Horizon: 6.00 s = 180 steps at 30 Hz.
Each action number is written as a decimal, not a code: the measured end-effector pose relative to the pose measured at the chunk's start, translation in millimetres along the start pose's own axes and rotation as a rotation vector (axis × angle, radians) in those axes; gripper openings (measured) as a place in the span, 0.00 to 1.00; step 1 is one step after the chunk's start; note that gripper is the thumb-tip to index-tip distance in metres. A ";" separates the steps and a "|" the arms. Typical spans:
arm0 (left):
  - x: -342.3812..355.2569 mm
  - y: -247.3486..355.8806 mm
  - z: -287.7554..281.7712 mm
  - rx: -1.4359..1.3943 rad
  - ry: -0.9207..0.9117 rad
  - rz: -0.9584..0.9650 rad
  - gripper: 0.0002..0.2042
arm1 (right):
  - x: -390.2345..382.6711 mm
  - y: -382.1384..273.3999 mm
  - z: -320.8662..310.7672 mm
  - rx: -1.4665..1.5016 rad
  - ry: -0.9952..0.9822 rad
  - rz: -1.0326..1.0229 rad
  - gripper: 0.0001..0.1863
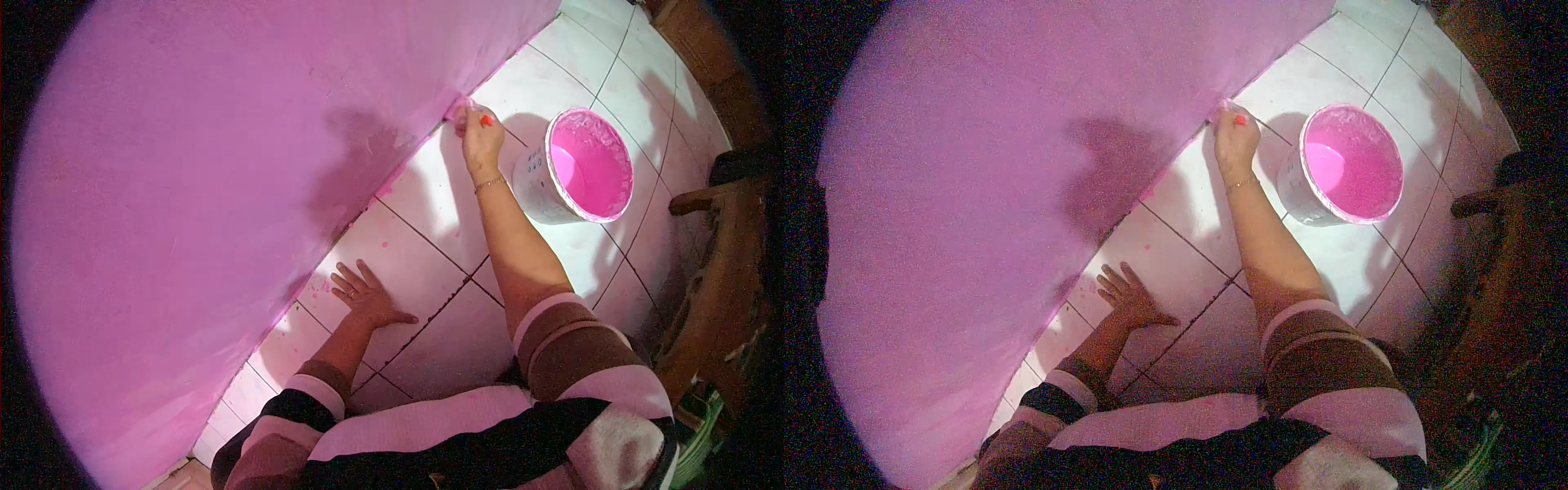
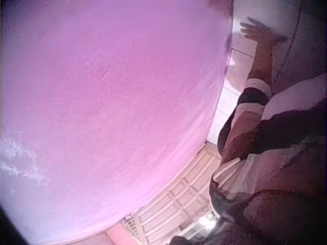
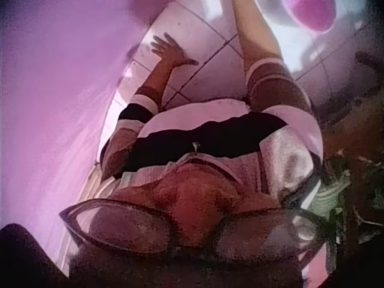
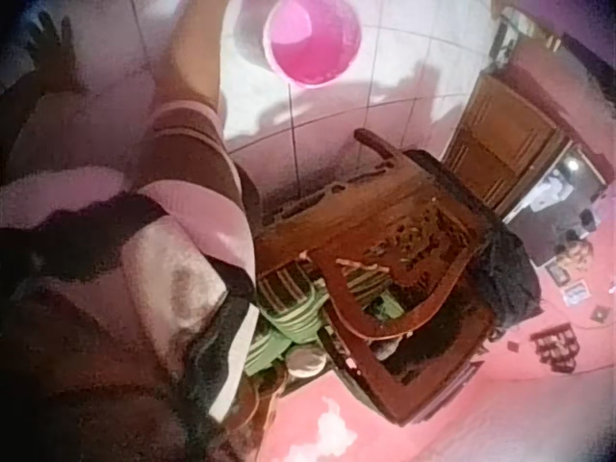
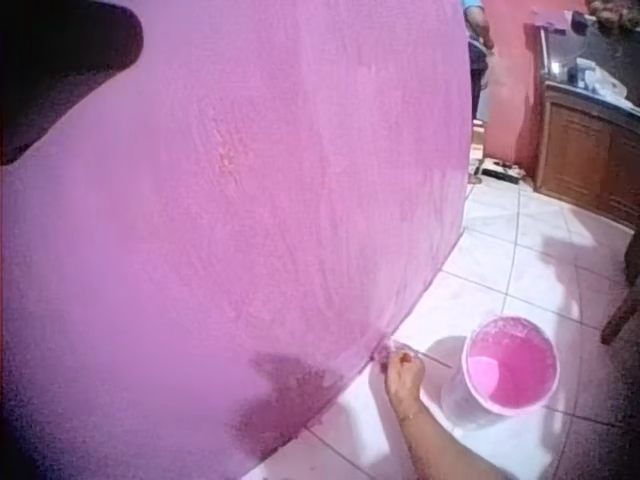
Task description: The person paints the lower portion of a pink wall using a brush dipped in a bucket of pink paint.
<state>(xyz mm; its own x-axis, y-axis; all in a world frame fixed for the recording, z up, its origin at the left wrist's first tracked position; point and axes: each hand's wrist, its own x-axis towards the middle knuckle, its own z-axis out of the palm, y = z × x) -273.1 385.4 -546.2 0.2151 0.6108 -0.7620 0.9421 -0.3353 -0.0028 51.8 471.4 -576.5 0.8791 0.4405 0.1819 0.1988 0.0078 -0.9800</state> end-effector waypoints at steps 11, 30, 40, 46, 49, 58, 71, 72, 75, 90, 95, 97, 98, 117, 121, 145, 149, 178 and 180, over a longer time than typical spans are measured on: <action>-0.4 -0.8 -3.3 0.025 -0.027 -0.045 0.76 | 27.7 -58.1 3.2 0.095 0.274 -0.264 0.09; 4.7 -2.3 5.6 0.013 -0.054 -0.043 0.77 | 6.3 -63.1 -1.6 0.256 0.308 -0.150 0.14; 9.6 -3.3 7.3 0.039 -0.068 -0.089 0.80 | 9.3 -57.3 7.1 0.354 0.188 0.108 0.11; 5.7 0.4 3.4 0.045 -0.087 -0.094 0.78 | 29.1 -112.7 -7.6 0.694 0.317 -0.048 0.11; 16.4 -7.6 15.9 0.020 -0.019 -0.033 0.81 | 52.7 -27.9 2.7 -0.392 0.484 -0.137 0.17; 14.0 -12.8 22.0 0.034 -0.007 -0.082 0.81 | 17.7 -157.6 -7.2 0.850 0.349 -0.057 0.13; 1.2 -2.2 -0.3 0.012 -0.102 -0.076 0.77 | 40.1 -100.6 9.5 0.521 0.336 0.042 0.13; 2.1 0.2 -1.2 0.030 -0.102 -0.084 0.77 | 34.0 -119.8 2.4 0.518 0.340 0.038 0.13; 4.8 2.6 -0.9 0.044 -0.099 -0.083 0.77 | 30.3 -132.8 -5.2 0.684 0.422 -0.207 0.14; 5.6 2.1 0.8 0.047 -0.102 -0.099 0.78 | 20.4 -160.7 -18.6 0.372 0.346 -0.336 0.10; 2.2 7.6 -4.3 0.058 -0.098 -0.107 0.78 | 22.9 -79.6 -8.8 -0.512 0.383 -0.121 0.11; 2.2 10.3 -5.8 0.065 -0.090 -0.093 0.78 | 15.8 -63.7 -1.8 -0.193 0.212 0.254 0.11; 4.1 9.7 -4.1 0.065 -0.091 -0.095 0.78 | 12.8 -67.8 1.9 -0.192 0.210 0.255 0.11; -1.2 6.9 -5.1 0.055 -0.061 -0.099 0.78 | 6.8 -103.1 -2.7 0.078 0.022 0.172 0.22; -0.4 2.0 1.2 0.047 -0.045 -0.101 0.78 | 4.5 -212.7 -30.8 0.737 0.017 0.108 0.15; -3.3 -5.7 -1.4 0.026 -0.046 -0.026 0.77 | 13.1 -234.0 -78.2 0.249 -0.274 0.062 0.13; -11.2 -15.7 3.2 0.007 -0.012 0.056 0.76 | -0.7 -202.7 -75.1 -0.144 -0.780 0.120 0.04; -39.5 -26.3 20.5 0.101 0.159 0.138 0.71 | -59.5 -220.3 0.1 -0.083 -0.613 -0.283 0.01; -44.4 -28.9 18.4 0.092 0.209 0.163 0.69 | -54.5 -255.6 -14.9 0.158 -0.580 -0.443 0.03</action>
<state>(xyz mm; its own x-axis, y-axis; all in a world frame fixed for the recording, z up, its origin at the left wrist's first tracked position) -314.6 354.8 -524.2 0.4194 0.6749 -0.6071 0.8655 -0.4990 0.0431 -40.5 432.0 -334.7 0.3532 0.7683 0.5338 0.3781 0.4047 -0.8326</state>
